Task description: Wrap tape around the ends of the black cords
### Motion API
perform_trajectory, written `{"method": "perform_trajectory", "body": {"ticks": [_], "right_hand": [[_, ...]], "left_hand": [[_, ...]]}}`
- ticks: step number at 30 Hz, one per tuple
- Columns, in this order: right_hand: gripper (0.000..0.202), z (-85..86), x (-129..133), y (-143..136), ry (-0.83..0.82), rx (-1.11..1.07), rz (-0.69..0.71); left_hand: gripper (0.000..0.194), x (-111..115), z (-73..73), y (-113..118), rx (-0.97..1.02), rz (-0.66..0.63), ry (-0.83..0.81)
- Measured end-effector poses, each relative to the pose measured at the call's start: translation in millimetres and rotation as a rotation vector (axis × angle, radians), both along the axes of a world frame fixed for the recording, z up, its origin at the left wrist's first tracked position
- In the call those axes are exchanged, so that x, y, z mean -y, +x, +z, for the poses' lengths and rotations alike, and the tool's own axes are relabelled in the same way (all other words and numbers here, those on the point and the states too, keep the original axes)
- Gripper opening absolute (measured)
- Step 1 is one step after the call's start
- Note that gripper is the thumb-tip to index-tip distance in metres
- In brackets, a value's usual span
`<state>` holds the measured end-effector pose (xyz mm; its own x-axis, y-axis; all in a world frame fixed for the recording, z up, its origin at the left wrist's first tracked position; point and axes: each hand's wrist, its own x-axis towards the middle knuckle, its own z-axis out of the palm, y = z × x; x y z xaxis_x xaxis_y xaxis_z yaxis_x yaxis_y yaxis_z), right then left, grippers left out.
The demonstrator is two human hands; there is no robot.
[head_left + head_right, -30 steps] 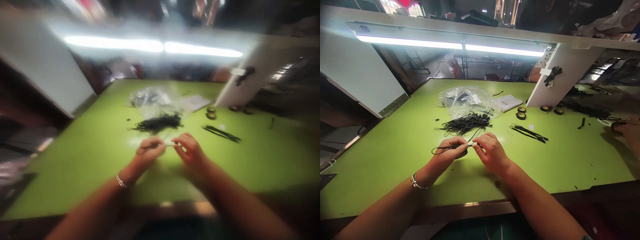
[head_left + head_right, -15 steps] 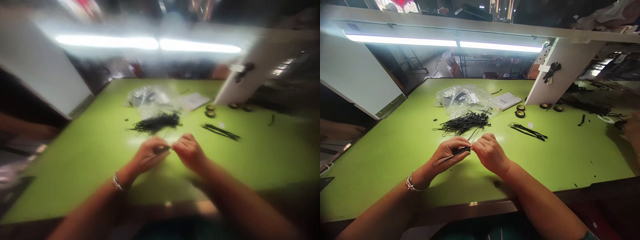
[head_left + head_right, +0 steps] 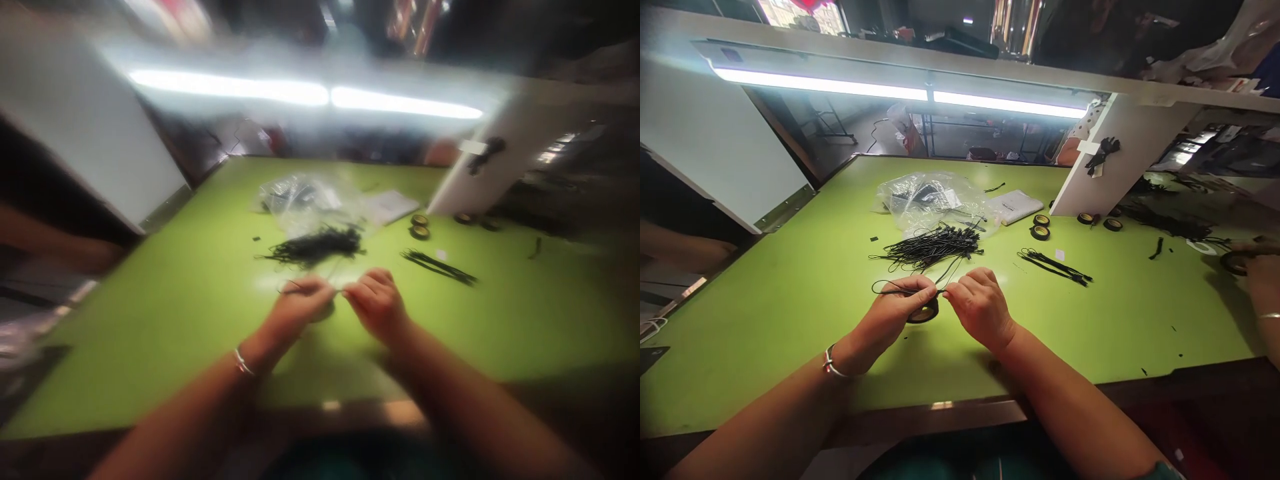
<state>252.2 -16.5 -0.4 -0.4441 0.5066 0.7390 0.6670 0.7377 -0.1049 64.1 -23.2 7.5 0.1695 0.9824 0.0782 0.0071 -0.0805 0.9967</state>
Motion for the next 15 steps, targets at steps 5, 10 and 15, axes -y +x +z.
{"method": "perform_trajectory", "body": {"ticks": [5,10,15], "right_hand": [[0.021,11.0,-3.4,0.8,-0.459,-0.087,0.121],[0.024,19.8,-1.1,4.0,-0.934,-0.200,0.306],[0.018,16.2,-3.1,9.1,-0.485,-0.150,0.244]], "left_hand": [[0.011,-5.5,-4.4,-5.4,-0.360,0.046,0.602],[0.007,-6.9,-6.5,-7.2,-0.375,-0.075,0.777],[0.011,-9.6,0.4,-9.5,-0.334,-0.140,0.624]]}}
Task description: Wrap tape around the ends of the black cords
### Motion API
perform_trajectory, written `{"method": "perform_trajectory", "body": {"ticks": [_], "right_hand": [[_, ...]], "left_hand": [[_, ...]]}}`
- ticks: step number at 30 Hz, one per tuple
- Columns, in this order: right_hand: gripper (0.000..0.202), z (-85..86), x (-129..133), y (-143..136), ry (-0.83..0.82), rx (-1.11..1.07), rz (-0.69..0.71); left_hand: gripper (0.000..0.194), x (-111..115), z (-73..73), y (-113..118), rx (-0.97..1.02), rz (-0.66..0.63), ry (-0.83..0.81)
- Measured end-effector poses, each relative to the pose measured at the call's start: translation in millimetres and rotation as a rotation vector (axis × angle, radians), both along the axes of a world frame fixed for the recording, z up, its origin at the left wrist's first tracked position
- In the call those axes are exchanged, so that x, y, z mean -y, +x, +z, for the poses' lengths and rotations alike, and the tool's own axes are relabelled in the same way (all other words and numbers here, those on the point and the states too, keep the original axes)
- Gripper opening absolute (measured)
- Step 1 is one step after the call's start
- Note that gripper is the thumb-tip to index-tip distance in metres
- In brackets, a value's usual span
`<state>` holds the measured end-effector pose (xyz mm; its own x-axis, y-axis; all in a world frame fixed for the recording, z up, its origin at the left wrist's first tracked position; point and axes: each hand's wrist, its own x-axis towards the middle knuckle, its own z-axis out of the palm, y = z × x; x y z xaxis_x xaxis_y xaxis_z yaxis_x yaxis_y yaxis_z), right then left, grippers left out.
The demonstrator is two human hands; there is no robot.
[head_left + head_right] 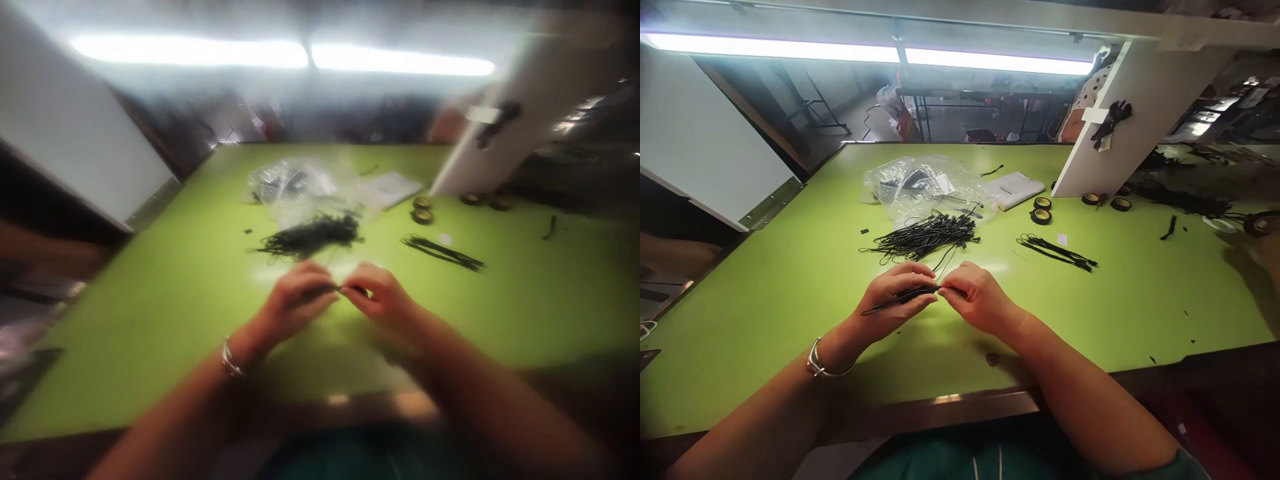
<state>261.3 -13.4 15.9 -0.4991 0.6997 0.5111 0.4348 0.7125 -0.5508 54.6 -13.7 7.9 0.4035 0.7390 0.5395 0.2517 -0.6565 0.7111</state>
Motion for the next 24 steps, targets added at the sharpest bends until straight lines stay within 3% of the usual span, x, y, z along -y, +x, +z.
{"method": "perform_trajectory", "body": {"ticks": [4,6,9,12,15,18,22,24], "right_hand": [[0.016,-5.2,0.4,6.0,0.520,0.215,-0.098],[0.019,-7.5,1.8,8.0,0.629,0.245,-0.121],[0.022,-10.6,2.9,7.0,0.688,0.242,-0.130],[0.011,-11.2,1.7,1.4,0.558,0.187,-0.151],[0.014,-7.5,-0.2,-5.1,0.260,0.077,-0.133],[0.026,-2.6,-1.0,-8.6,0.010,0.120,-0.058],[0.028,1.4,-1.6,-5.8,-0.300,0.071,0.077],[0.021,1.7,-2.1,-2.8,-0.326,0.005,0.077]], "left_hand": [[0.014,3.5,4.6,-2.1,0.209,-0.125,-0.564],[0.019,6.6,5.7,-2.1,0.322,-0.222,-0.820],[0.023,9.5,5.5,-0.9,0.397,-0.224,-0.919],[0.024,8.9,4.6,0.4,0.320,-0.107,-0.768],[0.019,6.9,3.7,1.4,0.132,0.075,-0.316],[0.011,6.0,1.8,2.3,-0.011,0.124,0.053],[0.007,4.6,0.0,2.1,-0.055,0.031,0.175],[0.008,2.9,1.0,1.3,-0.051,-0.003,0.162]]}}
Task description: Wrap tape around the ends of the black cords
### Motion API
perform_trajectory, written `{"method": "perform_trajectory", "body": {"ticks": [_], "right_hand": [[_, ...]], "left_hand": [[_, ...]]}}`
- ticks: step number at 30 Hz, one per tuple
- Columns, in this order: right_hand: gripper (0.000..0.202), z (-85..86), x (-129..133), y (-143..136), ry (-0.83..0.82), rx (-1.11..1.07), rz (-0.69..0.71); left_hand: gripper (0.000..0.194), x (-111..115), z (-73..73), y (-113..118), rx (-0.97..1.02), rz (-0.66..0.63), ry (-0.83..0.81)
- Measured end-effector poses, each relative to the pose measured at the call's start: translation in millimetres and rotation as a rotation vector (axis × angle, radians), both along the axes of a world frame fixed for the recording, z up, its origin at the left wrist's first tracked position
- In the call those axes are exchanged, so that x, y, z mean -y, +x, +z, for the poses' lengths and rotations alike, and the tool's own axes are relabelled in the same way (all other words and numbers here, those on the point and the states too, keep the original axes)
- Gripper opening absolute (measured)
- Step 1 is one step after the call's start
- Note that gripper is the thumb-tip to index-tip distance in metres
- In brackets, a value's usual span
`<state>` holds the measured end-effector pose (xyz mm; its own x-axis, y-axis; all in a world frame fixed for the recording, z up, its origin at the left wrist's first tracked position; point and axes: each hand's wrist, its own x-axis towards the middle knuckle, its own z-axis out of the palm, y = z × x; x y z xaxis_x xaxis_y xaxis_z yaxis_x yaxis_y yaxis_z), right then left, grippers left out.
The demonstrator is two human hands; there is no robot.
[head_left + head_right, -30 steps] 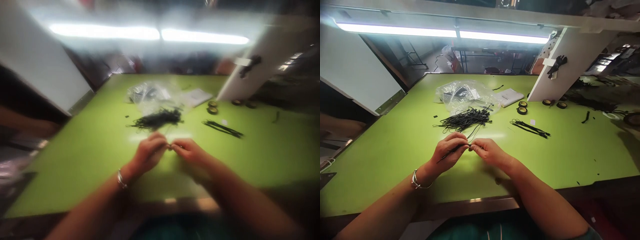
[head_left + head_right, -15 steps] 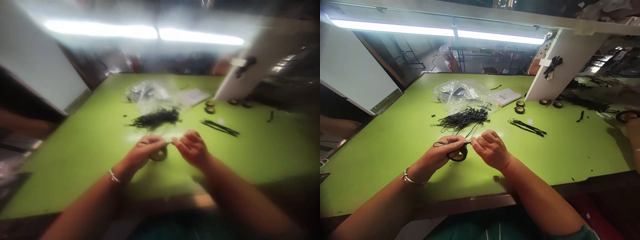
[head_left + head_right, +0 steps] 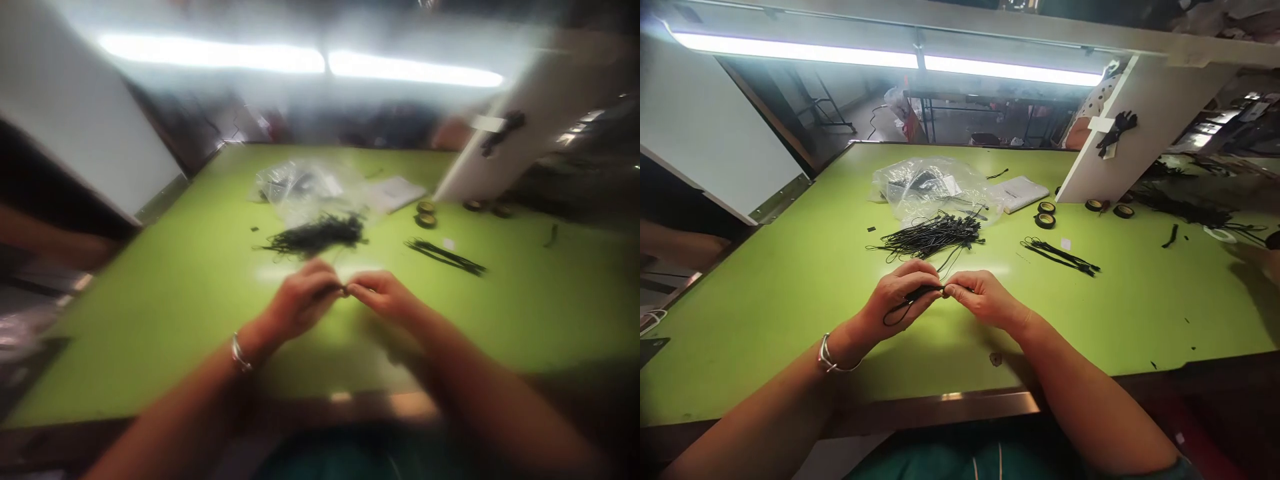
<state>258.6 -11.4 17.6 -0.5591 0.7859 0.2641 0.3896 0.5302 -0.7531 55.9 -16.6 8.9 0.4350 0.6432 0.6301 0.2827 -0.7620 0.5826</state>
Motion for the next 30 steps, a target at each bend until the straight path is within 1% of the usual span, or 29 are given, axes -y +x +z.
{"method": "perform_trajectory", "body": {"ticks": [1,2,4,6,7,9,10,11,12,13,14,16,18,19,21,23,25,26,27,28,30], "right_hand": [[0.020,-0.3,-0.3,1.5,0.067,0.000,-0.029],[0.019,-0.8,-0.6,2.9,0.187,0.022,-0.069],[0.015,-2.3,-0.8,5.8,0.505,0.118,-0.146],[0.011,-4.4,-0.2,8.6,0.797,0.216,-0.200],[0.011,-5.5,0.6,9.8,0.900,0.245,-0.218],[0.019,-7.8,3.0,11.3,1.033,0.254,-0.239],[0.023,-8.9,4.4,11.2,1.071,0.248,-0.241],[0.026,-9.7,5.7,10.4,1.091,0.245,-0.241],[0.027,-10.1,6.8,9.0,1.091,0.245,-0.248],[0.024,-10.0,7.8,7.0,1.066,0.248,-0.263],[0.019,-9.4,8.4,4.6,1.016,0.255,-0.282],[0.011,-7.0,9.3,-0.8,0.871,0.281,-0.317],[0.013,-4.7,9.7,-5.7,0.723,0.324,-0.308],[0.014,-4.0,9.7,-7.6,0.657,0.343,-0.272],[0.014,-4.5,9.3,-9.8,0.495,0.328,-0.184],[0.019,-6.4,8.0,-9.4,0.276,0.236,-0.099],[0.020,-8.0,6.0,-6.8,0.109,0.126,-0.064],[0.018,-8.4,4.9,-4.9,0.091,0.087,-0.065],[0.016,-8.2,4.0,-3.0,0.131,0.067,-0.077],[0.014,-7.7,3.4,-1.2,0.222,0.070,-0.103],[0.014,-5.7,3.3,1.7,0.484,0.133,-0.177]], "left_hand": [[0.011,-0.9,1.0,-0.5,0.001,-0.002,-0.023],[0.013,-1.6,2.2,-1.0,0.003,0.003,-0.058],[0.015,-2.1,4.8,-2.3,0.025,0.014,-0.192],[0.015,-1.1,6.5,-3.5,0.101,-0.011,-0.444],[0.016,-0.2,6.8,-3.9,0.159,-0.042,-0.599],[0.019,1.6,6.0,-4.1,0.285,-0.120,-0.867],[0.020,2.3,5.1,-3.8,0.335,-0.152,-0.945],[0.020,2.7,4.0,-3.2,0.370,-0.165,-0.978],[0.020,2.7,2.9,-2.4,0.388,-0.150,-0.966],[0.019,2.5,1.9,-1.5,0.382,-0.111,-0.912],[0.018,2.1,1.0,-0.6,0.354,-0.050,-0.816],[0.015,1.0,-0.8,1.0,0.256,0.086,-0.537],[0.011,0.6,-2.8,1.7,0.138,0.176,-0.258],[0.009,0.8,-4.1,1.7,0.081,0.187,-0.161],[0.005,1.3,-6.7,1.2,-0.009,0.164,-0.053],[0.005,1.4,-8.8,0.4,-0.042,0.114,-0.001],[0.008,0.3,-9.5,-0.1,-0.016,0.069,0.023],[0.012,-0.6,-9.1,-0.3,-0.002,0.051,0.022],[0.016,-1.6,-8.4,-0.4,0.002,0.035,0.007],[0.020,-2.6,-7.1,-0.5,-0.003,0.021,-0.020],[0.023,-4.0,-3.1,-1.0,-0.012,0.008,-0.105]]}}
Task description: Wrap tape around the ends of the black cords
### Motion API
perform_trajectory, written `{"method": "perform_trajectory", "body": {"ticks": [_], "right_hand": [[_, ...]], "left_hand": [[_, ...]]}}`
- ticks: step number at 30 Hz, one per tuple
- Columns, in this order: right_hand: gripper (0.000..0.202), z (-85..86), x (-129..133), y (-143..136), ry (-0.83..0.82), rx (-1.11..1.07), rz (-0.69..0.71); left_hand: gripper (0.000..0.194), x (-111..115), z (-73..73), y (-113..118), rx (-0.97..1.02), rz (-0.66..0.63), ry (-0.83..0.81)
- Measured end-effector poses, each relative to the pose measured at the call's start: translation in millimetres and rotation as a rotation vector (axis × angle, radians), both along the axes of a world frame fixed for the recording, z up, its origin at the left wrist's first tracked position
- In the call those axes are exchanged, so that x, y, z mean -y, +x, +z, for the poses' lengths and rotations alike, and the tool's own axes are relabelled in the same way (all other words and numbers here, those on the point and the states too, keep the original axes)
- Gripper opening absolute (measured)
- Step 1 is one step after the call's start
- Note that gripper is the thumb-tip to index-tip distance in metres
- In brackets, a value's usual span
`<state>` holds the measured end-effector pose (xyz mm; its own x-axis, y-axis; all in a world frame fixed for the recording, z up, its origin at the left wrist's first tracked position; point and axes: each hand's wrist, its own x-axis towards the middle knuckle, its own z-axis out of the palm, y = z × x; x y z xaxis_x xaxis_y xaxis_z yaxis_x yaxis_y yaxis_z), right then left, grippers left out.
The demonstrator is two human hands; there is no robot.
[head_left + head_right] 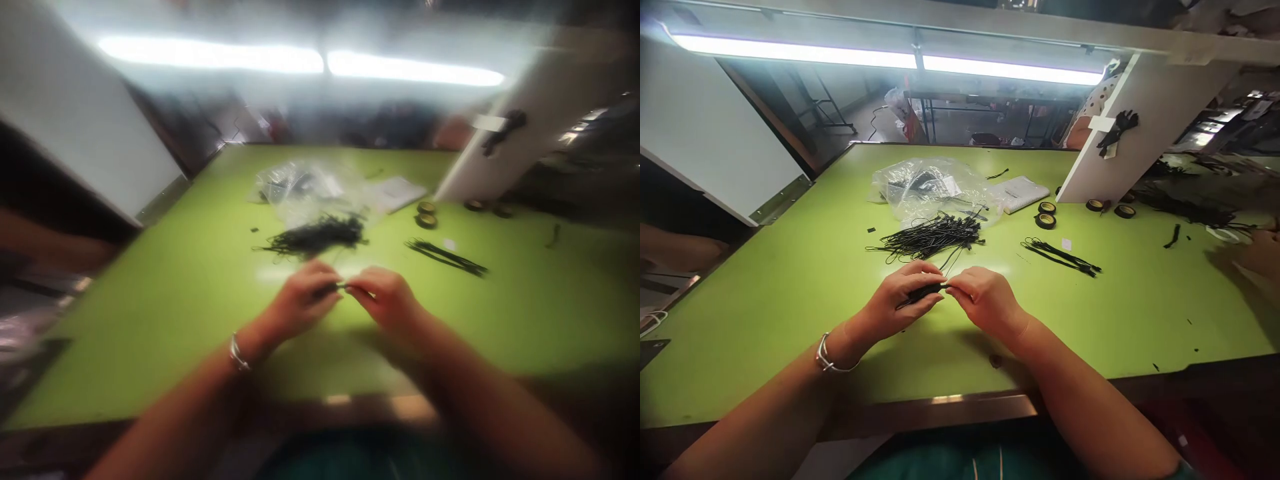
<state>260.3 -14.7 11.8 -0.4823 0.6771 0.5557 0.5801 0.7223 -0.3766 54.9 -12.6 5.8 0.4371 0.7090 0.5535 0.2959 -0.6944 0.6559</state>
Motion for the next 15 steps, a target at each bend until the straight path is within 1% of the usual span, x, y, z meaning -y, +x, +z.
{"method": "perform_trajectory", "body": {"ticks": [2,4,6,7,8,9,10,12,13,15], "right_hand": [[0.014,2.1,1.5,2.0,0.243,0.105,-0.069],[0.010,2.9,3.8,3.3,0.410,0.169,-0.112],[0.008,1.7,6.0,4.0,0.513,0.188,-0.116],[0.011,0.4,6.7,3.9,0.544,0.191,-0.110],[0.013,-1.1,7.1,3.4,0.559,0.190,-0.103],[0.014,-2.8,7.1,2.4,0.554,0.183,-0.100],[0.013,-4.3,6.8,1.0,0.527,0.167,-0.098],[0.008,-6.0,5.2,-2.8,0.397,0.101,-0.073],[0.008,-6.0,4.3,-4.9,0.292,0.051,-0.044],[0.012,-4.6,2.7,-8.4,0.017,-0.041,0.027]], "left_hand": [[0.018,0.0,5.7,-1.0,0.011,0.015,-0.119],[0.014,1.1,12.0,-2.2,0.030,0.036,-0.265],[0.015,3.0,16.7,-2.9,0.057,0.025,-0.433],[0.017,3.9,17.8,-2.8,0.074,0.017,-0.495],[0.018,4.7,17.9,-2.4,0.085,0.018,-0.520],[0.018,5.4,17.1,-1.7,0.086,0.038,-0.500],[0.016,6.0,15.5,-0.7,0.076,0.074,-0.436],[0.012,6.7,11.1,1.7,0.042,0.160,-0.234],[0.011,6.9,9.0,2.8,0.022,0.188,-0.134],[0.009,7.6,5.9,4.3,-0.022,0.200,0.014]]}}
